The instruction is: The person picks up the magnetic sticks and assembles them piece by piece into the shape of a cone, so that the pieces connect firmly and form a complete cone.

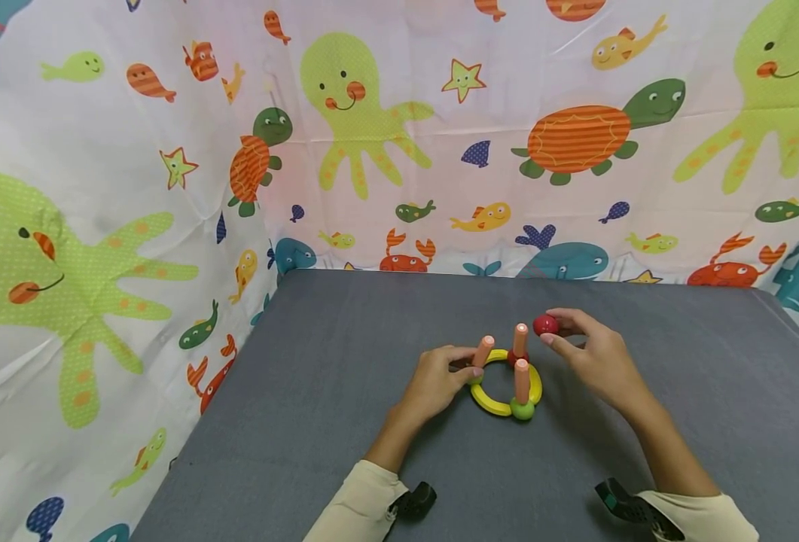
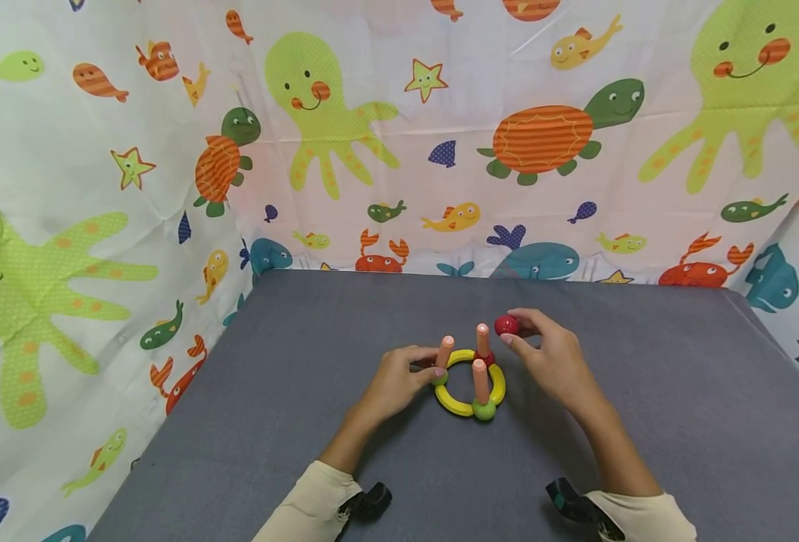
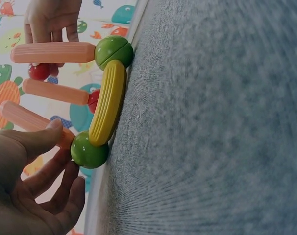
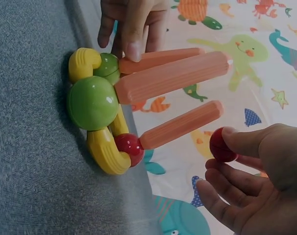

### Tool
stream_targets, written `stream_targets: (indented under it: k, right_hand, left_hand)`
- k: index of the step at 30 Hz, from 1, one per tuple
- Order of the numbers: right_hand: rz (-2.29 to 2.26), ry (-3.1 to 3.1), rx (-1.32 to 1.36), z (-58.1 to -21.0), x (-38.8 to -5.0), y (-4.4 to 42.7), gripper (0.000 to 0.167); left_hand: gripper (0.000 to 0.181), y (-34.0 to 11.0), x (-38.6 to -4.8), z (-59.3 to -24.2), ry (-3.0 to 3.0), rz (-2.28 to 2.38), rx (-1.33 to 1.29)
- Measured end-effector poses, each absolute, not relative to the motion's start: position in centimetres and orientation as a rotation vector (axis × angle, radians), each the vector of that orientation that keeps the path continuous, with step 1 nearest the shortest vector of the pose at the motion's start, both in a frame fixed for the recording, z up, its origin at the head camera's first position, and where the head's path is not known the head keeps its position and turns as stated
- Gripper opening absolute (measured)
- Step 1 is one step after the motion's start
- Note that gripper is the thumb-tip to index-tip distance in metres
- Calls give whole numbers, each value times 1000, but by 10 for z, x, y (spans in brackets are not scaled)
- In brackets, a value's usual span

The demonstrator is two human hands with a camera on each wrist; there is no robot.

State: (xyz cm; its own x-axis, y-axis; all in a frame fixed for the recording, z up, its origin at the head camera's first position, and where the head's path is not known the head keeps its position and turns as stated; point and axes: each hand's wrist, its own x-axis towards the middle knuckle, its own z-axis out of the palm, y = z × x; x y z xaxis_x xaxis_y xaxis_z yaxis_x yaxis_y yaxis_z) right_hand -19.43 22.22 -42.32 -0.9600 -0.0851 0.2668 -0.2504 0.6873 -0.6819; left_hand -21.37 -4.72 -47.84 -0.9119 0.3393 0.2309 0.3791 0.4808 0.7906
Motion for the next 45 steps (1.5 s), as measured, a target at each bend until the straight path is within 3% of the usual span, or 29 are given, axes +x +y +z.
stream_targets:
  k: [34,45]
  right_hand:
    - [1175,-2517,410,-426,-190,195,46]
    - [1186,-2509,422,-427,-190,192,45]
  left_hand:
    - [29,-45,-211,-475,-2703,-1436,-636]
    - [36,-43,-210,-474,-2568,-1542,-778]
